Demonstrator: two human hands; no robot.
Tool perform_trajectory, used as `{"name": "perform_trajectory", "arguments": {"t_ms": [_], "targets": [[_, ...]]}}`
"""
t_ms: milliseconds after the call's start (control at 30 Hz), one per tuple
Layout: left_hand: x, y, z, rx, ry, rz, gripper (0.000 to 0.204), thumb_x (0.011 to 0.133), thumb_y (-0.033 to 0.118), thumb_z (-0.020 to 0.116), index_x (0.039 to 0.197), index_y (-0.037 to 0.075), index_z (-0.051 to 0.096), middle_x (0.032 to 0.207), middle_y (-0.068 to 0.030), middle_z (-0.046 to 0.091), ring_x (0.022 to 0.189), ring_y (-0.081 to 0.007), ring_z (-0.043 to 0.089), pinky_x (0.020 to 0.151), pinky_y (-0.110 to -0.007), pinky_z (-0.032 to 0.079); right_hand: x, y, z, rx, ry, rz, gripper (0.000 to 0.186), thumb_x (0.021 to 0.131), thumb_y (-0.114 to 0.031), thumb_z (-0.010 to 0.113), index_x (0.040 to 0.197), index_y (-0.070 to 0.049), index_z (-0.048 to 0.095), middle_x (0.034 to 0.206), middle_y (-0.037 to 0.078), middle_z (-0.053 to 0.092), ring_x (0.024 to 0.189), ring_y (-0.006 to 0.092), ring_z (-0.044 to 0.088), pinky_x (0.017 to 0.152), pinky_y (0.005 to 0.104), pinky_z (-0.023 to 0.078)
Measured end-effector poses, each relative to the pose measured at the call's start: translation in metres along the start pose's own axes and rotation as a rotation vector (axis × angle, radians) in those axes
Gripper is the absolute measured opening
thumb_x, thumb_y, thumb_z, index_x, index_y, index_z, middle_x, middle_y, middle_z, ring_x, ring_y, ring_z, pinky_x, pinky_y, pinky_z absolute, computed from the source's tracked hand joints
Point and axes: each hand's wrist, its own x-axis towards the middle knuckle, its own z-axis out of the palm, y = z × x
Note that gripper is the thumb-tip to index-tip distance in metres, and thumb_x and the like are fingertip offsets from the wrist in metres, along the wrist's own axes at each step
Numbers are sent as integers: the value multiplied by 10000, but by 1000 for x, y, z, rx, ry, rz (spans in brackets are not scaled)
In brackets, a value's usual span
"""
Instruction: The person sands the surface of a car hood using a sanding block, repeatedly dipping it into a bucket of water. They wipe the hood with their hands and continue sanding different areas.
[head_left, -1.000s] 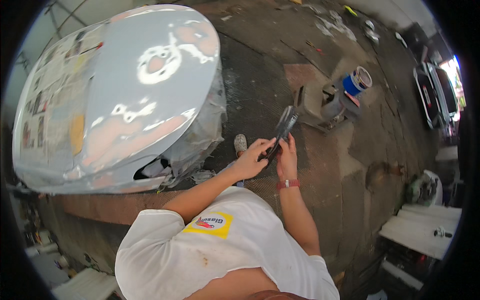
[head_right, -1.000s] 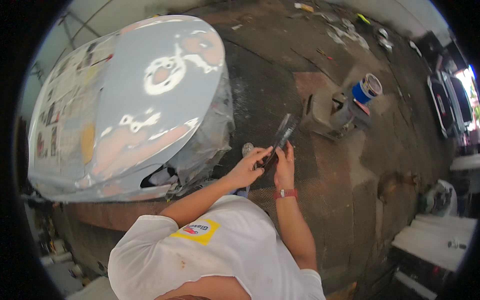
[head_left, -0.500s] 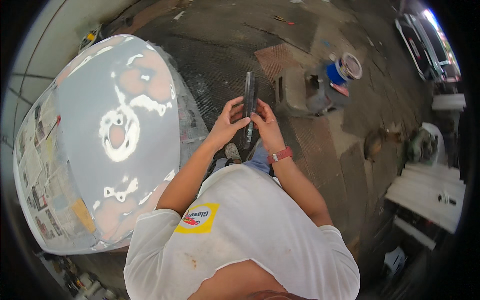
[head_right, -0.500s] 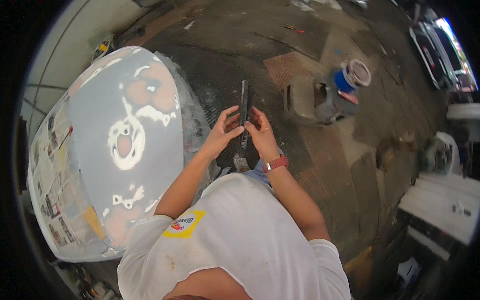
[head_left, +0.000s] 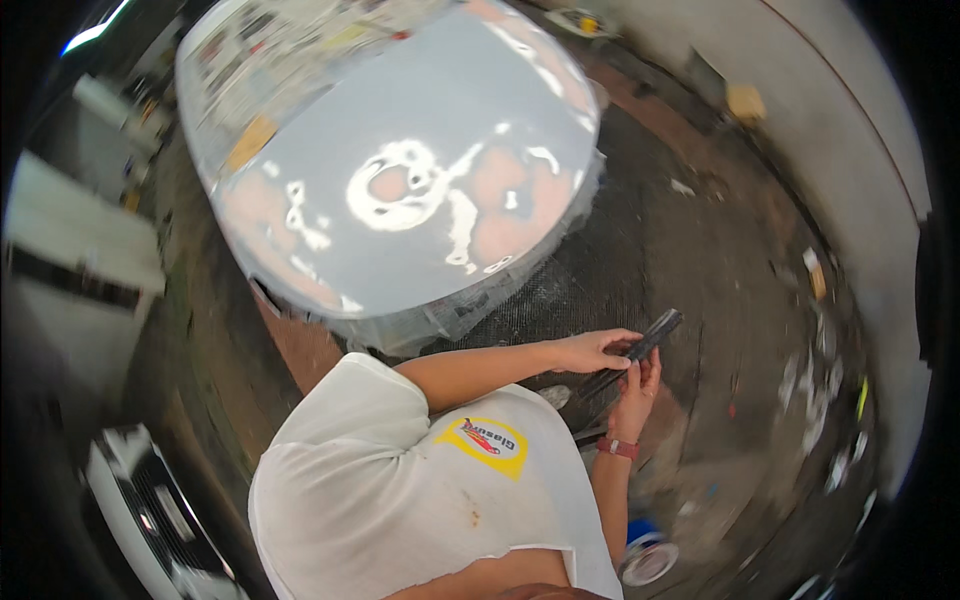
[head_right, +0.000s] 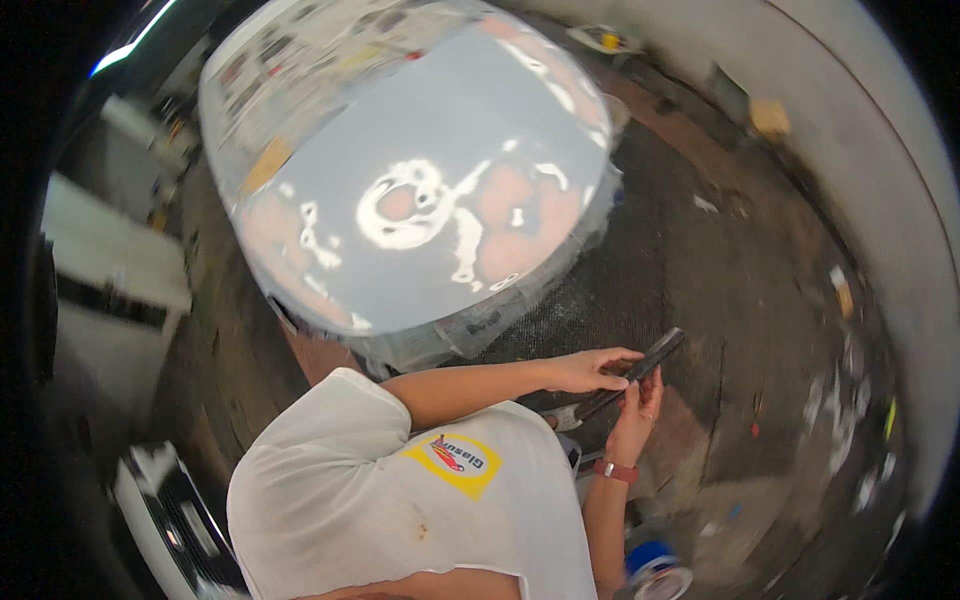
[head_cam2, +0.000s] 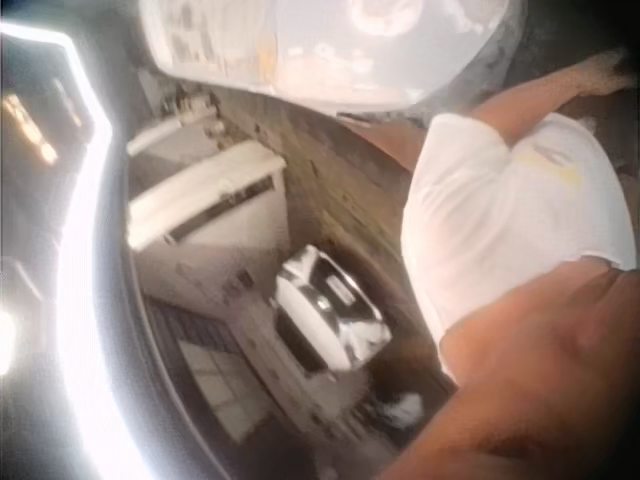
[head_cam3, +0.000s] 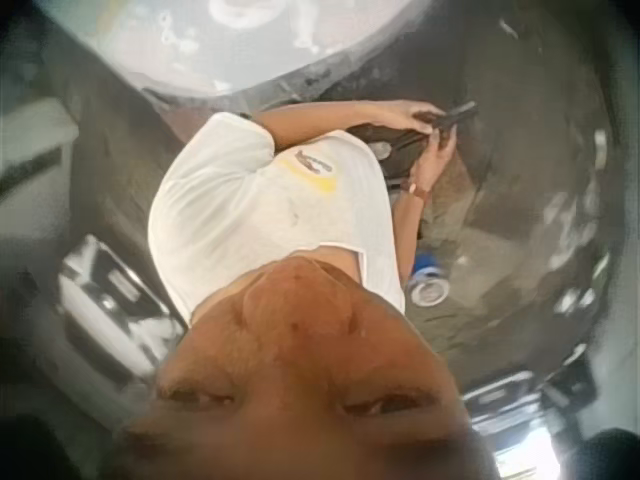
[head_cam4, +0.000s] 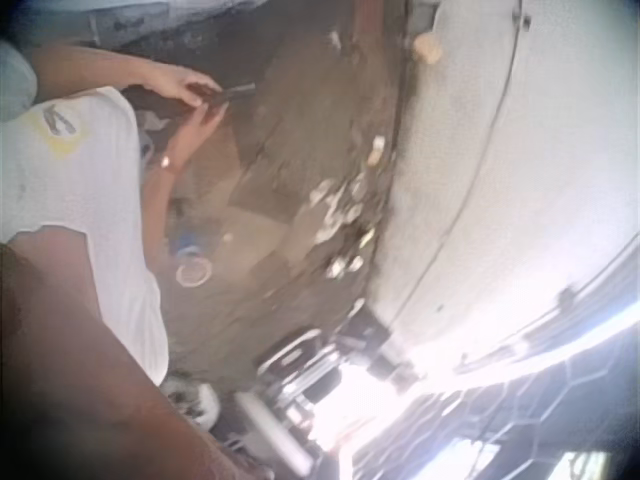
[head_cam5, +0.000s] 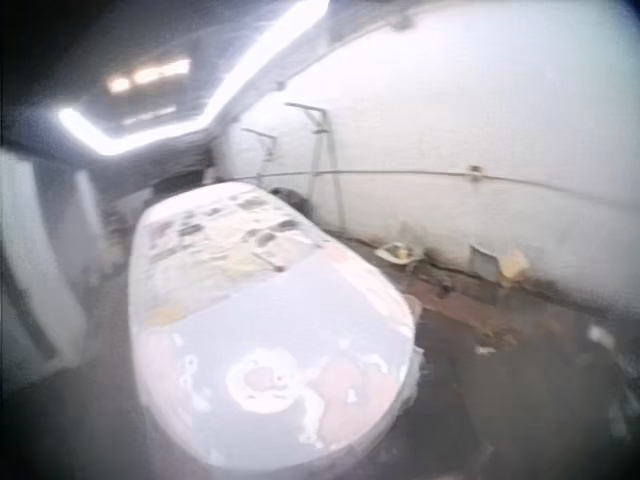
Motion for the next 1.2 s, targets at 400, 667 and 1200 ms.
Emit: {"name": "perform_trajectory", "arguments": {"t_ms": [400, 667, 1200], "targets": [[116, 55, -20, -154, 370, 122, 711, 1068, 287, 628, 1660, 189, 248, 1630, -165, 370, 1491, -269, 391, 1203, -442, 360, 190, -99, -7, -229, -448, -83, 599, 1017, -146, 668, 1572, -59, 457, 1438, 158, 571, 1280, 236, 581, 1086, 376, 473], [263, 89, -91, -277, 303, 97, 733, 1071, 365, 618, 1672, 212, 227, 1635, -139, 342, 1493, -255, 358, 1190, -435, 369, 335, -154, 0, -292, -415, -181, 599, 985, -149, 725, 1525, -38, 491, 1372, 154, 613, 1205, 240, 620, 1006, 393, 530], [584, 219, -266, -230, 291, 98, 715, 1080, 371, 596, 1665, 218, 215, 1608, -182, 363, 1470, -288, 396, 1149, -451, 397, 677, -264, 43, -376, -246, -258, 557, 980, -153, 740, 1486, -92, 514, 1358, 122, 610, 1172, 221, 626, 961, 377, 542]]}}
